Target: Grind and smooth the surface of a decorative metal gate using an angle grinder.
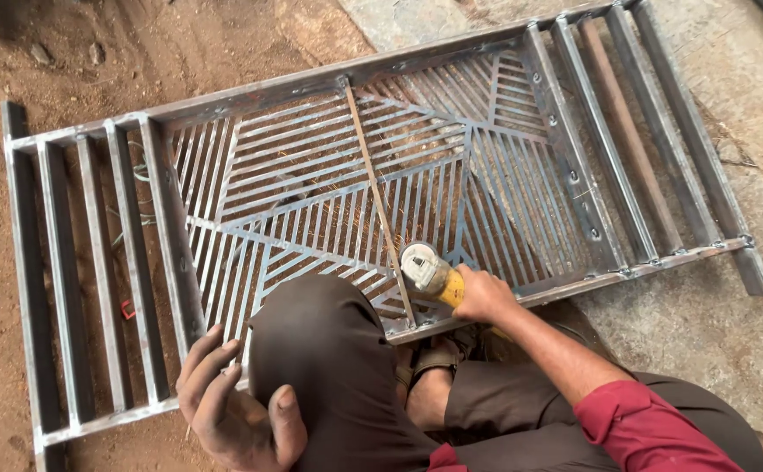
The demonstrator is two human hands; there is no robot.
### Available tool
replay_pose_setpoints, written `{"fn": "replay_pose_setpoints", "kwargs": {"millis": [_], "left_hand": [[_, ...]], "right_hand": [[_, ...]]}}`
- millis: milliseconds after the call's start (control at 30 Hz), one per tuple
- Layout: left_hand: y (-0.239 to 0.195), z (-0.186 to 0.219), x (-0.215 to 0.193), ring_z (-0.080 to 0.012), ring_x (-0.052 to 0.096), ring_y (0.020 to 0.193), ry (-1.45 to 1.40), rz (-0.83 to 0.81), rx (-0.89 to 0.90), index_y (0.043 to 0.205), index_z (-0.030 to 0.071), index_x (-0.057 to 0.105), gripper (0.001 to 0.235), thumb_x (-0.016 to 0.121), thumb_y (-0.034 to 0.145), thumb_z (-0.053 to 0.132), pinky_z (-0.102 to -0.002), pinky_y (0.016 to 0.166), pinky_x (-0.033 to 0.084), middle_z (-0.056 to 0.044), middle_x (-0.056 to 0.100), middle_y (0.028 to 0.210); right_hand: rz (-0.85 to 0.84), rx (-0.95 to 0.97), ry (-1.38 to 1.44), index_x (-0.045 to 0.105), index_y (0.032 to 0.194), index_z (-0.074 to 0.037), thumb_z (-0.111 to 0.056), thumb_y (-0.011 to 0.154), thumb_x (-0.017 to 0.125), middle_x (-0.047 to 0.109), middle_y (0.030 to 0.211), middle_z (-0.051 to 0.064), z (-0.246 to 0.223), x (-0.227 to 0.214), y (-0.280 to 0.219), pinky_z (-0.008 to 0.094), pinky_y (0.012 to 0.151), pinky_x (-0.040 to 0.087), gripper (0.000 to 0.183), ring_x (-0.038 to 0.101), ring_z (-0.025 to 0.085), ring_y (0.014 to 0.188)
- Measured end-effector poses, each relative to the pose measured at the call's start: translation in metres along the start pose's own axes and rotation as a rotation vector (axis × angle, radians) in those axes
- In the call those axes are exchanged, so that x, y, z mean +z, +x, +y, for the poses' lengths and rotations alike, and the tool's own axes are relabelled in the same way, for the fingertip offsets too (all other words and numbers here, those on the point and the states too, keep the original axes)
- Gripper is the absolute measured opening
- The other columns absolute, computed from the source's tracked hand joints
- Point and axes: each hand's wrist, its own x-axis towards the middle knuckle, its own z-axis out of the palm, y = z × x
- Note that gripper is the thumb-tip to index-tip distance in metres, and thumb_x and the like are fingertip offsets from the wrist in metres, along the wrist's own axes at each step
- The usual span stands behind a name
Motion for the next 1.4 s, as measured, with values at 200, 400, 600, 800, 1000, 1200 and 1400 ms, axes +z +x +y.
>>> {"fn": "replay_pose_setpoints", "kwargs": {"millis": [200, 400, 600, 800, 1000, 1200, 1400], "left_hand": [[-0.002, 0.005, 0.001, -0.0334, 0.051, 0.136, -0.005, -0.005, -0.068, 0.133, 0.006, 0.045, 0.045, 0.066, 0.101, 0.029, -0.045, 0.119, 0.047, -0.014, 0.049, 0.132], [0.001, 0.002, 0.004, -0.0363, 0.05, 0.139, -0.012, -0.039, -0.005, 0.131, 0.006, 0.045, 0.044, 0.067, 0.099, 0.028, -0.047, 0.116, 0.046, -0.016, 0.051, 0.13], [-0.003, 0.006, 0.003, -0.0342, 0.051, 0.135, 0.003, -0.022, -0.051, 0.13, 0.006, 0.047, 0.044, 0.067, 0.099, 0.029, -0.047, 0.119, 0.046, -0.014, 0.051, 0.13], [0.006, 0.009, 0.024, -0.0336, 0.056, 0.132, -0.123, 0.153, -0.068, 0.122, 0.006, 0.048, 0.046, 0.072, 0.097, 0.038, -0.046, 0.118, 0.049, -0.012, 0.054, 0.123], [-0.002, 0.015, 0.018, -0.0343, 0.053, 0.139, -0.174, 0.029, -0.182, 0.125, 0.007, 0.048, 0.045, 0.072, 0.103, 0.039, -0.046, 0.119, 0.052, -0.012, 0.053, 0.125], [-0.004, 0.016, 0.017, -0.0361, 0.054, 0.14, -0.09, -0.144, -0.162, 0.126, 0.004, 0.044, 0.052, 0.069, 0.099, 0.041, -0.044, 0.108, 0.055, -0.017, 0.052, 0.127], [0.001, 0.029, 0.033, -0.032, 0.056, 0.137, -0.169, 0.042, -0.072, 0.122, 0.007, 0.048, 0.047, 0.074, 0.101, 0.04, -0.044, 0.121, 0.048, -0.014, 0.055, 0.124]], "right_hand": [[-0.05, 0.004, -0.032, 0.053, 0.125, -0.015, -0.026, 0.064, 0.089, 0.073, 0.106, 0.01, 0.009, 0.004, -0.006, 0.043, 0.079, 0.063, 0.072, 0.073, 0.027, 0.092], [0.041, 0.044, 0.133, 0.053, 0.122, -0.014, -0.021, 0.063, 0.085, 0.074, 0.102, 0.011, -0.011, -0.005, 0.02, 0.043, 0.077, 0.062, 0.067, 0.075, 0.027, 0.088], [0.057, 0.097, 0.158, 0.052, 0.123, -0.013, -0.025, 0.063, 0.088, 0.072, 0.103, 0.012, -0.026, -0.017, 0.026, 0.044, 0.078, 0.063, 0.072, 0.075, 0.03, 0.09], [0.015, 0.018, -0.059, 0.053, 0.128, -0.02, -0.032, 0.065, 0.087, 0.074, 0.105, 0.014, 0.014, -0.011, -0.017, 0.048, 0.084, 0.059, 0.073, 0.073, 0.034, 0.097], [0.065, 0.21, -0.009, 0.054, 0.127, -0.024, -0.032, 0.057, 0.089, 0.077, 0.104, 0.011, 0.084, -0.038, -0.019, 0.047, 0.089, 0.06, 0.079, 0.076, 0.033, 0.099], [-0.055, 0.166, -0.022, 0.052, 0.127, -0.025, -0.031, 0.063, 0.085, 0.075, 0.105, 0.009, 0.098, -0.035, -0.023, 0.046, 0.082, 0.064, 0.073, 0.077, 0.03, 0.097], [-0.034, -0.028, -0.158, 0.053, 0.126, -0.024, -0.03, 0.063, 0.086, 0.075, 0.105, 0.01, 0.1, -0.025, -0.03, 0.048, 0.088, 0.058, 0.072, 0.073, 0.033, 0.1]]}}
